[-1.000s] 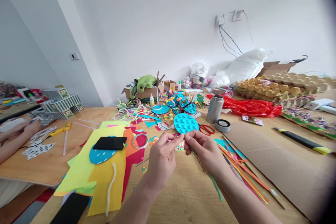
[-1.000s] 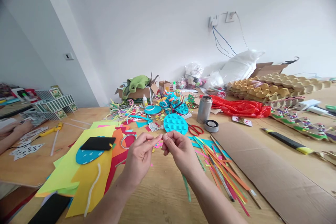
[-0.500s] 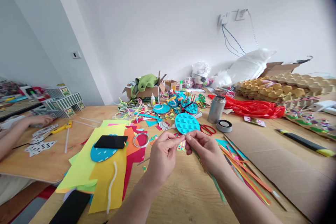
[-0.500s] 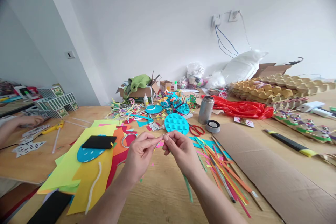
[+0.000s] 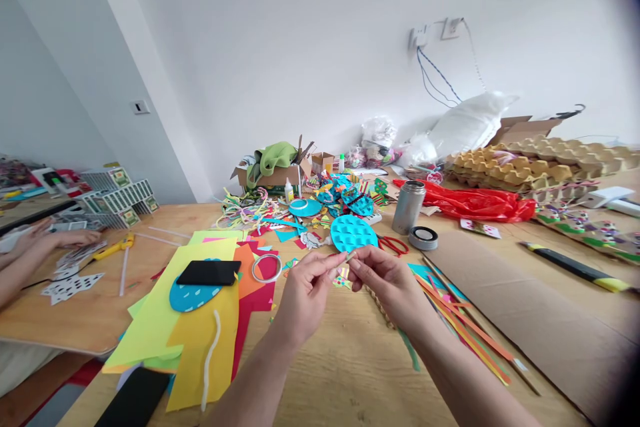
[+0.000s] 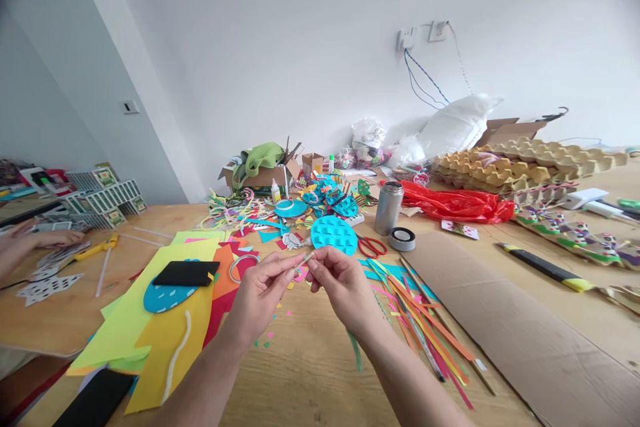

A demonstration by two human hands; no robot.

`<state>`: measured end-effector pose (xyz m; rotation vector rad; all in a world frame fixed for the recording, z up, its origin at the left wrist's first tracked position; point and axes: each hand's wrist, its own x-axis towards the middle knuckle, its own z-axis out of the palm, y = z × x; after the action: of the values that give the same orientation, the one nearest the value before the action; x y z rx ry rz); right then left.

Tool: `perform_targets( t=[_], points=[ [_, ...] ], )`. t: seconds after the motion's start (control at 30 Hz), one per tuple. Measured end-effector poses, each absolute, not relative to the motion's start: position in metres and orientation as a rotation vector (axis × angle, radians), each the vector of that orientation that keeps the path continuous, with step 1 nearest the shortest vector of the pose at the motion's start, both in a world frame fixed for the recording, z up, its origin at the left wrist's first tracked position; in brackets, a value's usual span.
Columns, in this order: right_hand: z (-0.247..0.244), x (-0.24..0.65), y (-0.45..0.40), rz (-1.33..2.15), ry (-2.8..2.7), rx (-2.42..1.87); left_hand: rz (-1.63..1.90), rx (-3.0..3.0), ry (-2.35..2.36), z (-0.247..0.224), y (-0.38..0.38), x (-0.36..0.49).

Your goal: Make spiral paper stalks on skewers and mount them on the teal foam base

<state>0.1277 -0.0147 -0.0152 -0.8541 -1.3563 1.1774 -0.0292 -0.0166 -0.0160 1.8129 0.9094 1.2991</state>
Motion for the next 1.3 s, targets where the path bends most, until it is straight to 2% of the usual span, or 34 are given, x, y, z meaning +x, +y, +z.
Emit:
perform_targets(
  t=[0.4, 0.87, 1.3],
  points=[
    [-0.0143, 0.1289, -0.0153, 1.188, -1.345, -0.851, 1.348, 1.822, 0.912, -0.0184, -0.0217, -0.0230],
    [-0.0157, 0.1298, -0.0195, 0.874, -1.629, -1.079, 1.207, 1.560, 0.956, -0.0221, -0.0143, -0.0270],
    [-0.0149, 0.1352, -0.0138, 1.109, -1.560, -0.923, 1.206, 1.557, 0.950, -0.0144, -0.0181, -0.0291]
  ],
)
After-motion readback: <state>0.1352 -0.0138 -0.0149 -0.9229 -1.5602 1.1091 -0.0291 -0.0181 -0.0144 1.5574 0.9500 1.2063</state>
